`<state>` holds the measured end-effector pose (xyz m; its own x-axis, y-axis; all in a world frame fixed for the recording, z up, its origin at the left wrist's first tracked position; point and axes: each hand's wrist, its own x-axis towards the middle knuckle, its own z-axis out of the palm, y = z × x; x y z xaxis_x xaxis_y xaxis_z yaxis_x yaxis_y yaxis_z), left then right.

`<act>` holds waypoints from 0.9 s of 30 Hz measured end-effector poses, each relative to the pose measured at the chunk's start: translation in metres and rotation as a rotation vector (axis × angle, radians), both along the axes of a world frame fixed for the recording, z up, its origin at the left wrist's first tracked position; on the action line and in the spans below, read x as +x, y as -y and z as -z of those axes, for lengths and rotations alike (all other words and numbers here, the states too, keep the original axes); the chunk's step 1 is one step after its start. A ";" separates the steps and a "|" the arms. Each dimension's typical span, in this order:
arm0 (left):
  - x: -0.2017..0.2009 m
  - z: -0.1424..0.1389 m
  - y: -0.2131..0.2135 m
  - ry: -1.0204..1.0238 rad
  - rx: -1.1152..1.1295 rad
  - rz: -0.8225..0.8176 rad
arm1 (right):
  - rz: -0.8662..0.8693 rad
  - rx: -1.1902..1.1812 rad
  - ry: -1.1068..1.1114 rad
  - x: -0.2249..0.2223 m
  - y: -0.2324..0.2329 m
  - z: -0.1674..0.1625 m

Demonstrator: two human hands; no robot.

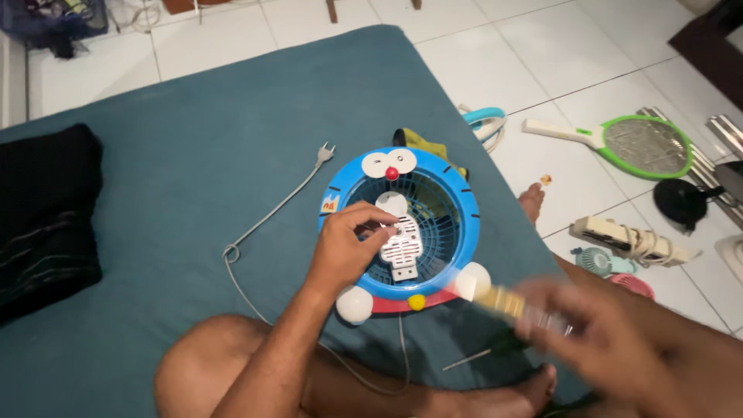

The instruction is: The person sits on a bed and services small electric fans. They unscrew and open the motor housing of a blue character fan, wipe a white fan with a cloth, and use a screwdriver on the battery compartment of a pink fan.

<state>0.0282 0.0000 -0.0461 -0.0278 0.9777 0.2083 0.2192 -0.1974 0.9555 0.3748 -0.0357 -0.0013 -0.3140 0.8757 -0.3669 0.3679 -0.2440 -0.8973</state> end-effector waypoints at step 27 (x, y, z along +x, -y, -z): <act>-0.009 0.003 0.000 -0.006 0.071 -0.058 | 0.023 0.296 0.285 -0.105 -0.049 -0.038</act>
<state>0.0195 0.0001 -0.0492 -0.0827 0.9572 0.2773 0.2374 -0.2513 0.9383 0.2694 0.0137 0.0372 -0.2153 0.9620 -0.1679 0.6095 -0.0020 -0.7928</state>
